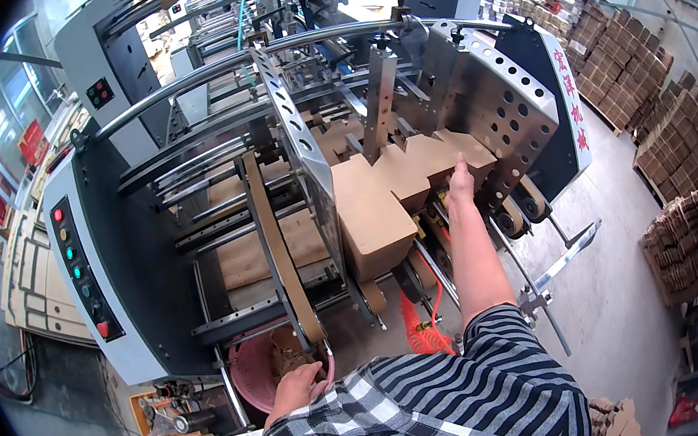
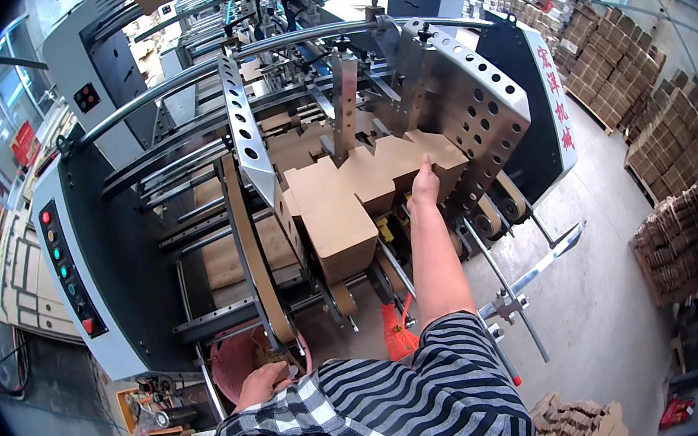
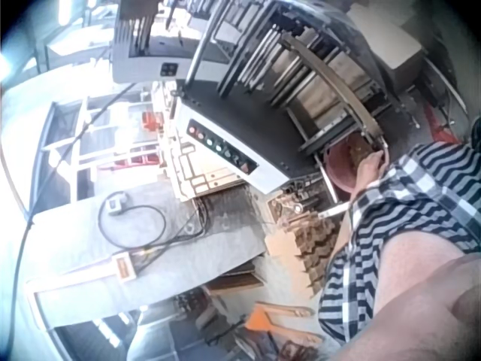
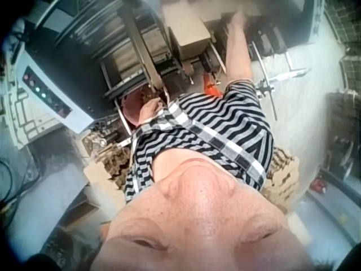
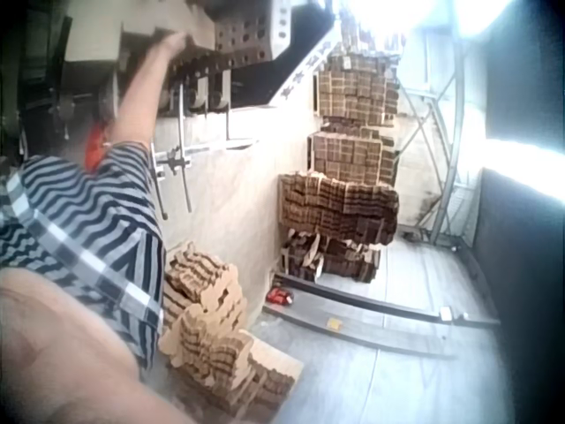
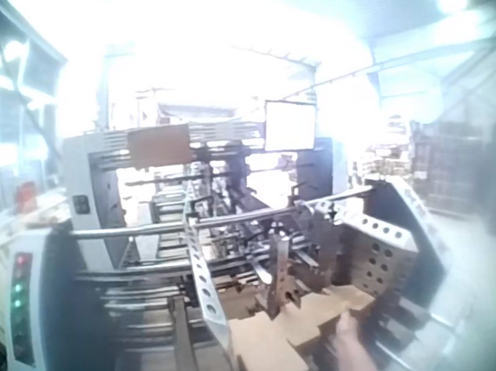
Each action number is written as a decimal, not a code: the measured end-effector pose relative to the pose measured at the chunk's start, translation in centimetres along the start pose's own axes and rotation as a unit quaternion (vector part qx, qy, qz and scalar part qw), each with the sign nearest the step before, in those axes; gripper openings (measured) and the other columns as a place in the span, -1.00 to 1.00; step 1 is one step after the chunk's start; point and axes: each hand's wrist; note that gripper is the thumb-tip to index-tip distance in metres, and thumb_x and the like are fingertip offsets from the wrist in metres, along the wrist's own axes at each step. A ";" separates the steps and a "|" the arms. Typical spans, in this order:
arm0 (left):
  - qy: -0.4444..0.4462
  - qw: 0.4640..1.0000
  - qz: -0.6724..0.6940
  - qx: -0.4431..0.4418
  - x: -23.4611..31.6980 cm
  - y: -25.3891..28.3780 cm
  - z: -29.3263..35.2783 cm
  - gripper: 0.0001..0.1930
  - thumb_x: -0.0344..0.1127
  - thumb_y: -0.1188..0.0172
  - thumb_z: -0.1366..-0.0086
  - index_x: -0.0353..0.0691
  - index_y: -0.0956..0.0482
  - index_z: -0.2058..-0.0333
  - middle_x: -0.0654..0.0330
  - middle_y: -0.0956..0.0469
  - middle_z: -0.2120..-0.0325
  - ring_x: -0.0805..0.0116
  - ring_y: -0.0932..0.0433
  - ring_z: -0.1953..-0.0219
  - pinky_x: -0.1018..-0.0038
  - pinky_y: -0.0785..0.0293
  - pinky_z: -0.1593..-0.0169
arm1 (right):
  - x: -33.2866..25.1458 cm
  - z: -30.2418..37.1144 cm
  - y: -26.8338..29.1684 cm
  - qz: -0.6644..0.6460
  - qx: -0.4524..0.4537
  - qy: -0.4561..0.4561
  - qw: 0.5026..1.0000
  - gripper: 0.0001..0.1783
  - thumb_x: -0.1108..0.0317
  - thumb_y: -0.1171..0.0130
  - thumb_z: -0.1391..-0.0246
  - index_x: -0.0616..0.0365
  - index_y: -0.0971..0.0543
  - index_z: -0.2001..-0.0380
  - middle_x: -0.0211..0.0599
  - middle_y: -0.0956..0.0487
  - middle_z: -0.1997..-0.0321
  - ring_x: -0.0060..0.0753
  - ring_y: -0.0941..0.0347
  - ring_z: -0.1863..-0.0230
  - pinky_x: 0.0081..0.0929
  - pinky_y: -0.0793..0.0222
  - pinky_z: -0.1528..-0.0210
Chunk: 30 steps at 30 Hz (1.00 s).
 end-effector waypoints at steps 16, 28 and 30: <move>-0.010 1.000 0.002 0.006 0.4 0.2 0.1 -0.56 -0.22 -0.27 -0.10 -0.25 -0.48 0.06 0.01 -0.55 0.21 -0.01 -0.53 0.19 0.24 -0.46 0.14 | 0.1 -0.5 0.7 0.029 -0.040 -0.027 0.998 -0.08 -0.34 -0.01 -0.02 0.17 -0.22 -0.22 -0.22 -0.21 -0.28 -0.17 -0.05 -0.29 0.06 0.12 -0.23; 0.008 1.000 0.004 -0.012 1.8 0.7 -0.2 -0.55 -0.23 -0.29 -0.08 -0.25 -0.47 0.05 0.01 -0.55 0.21 0.01 -0.53 0.17 0.26 -0.47 0.11 | 0.1 -2.1 2.2 0.023 -0.050 -0.100 0.993 0.05 -0.36 0.10 -0.06 0.28 0.05 -0.32 -0.03 0.06 -0.43 0.00 0.15 -0.42 0.17 0.32 -0.33; -0.001 1.000 0.007 -0.007 2.2 1.1 -0.5 -0.55 -0.24 -0.29 -0.06 -0.25 -0.47 0.06 0.01 -0.54 0.25 0.01 -0.53 0.22 0.24 -0.46 0.15 | 0.4 -3.7 3.2 0.012 -0.036 -0.051 0.998 -0.09 -0.32 0.07 -0.08 0.28 -0.16 -0.19 -0.07 -0.20 -0.25 -0.07 -0.11 -0.24 0.09 0.06 -0.21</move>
Point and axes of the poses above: each hand's wrist, its own z-axis away from the middle knuckle, its own y-axis out of the back of the hand, x = y × z
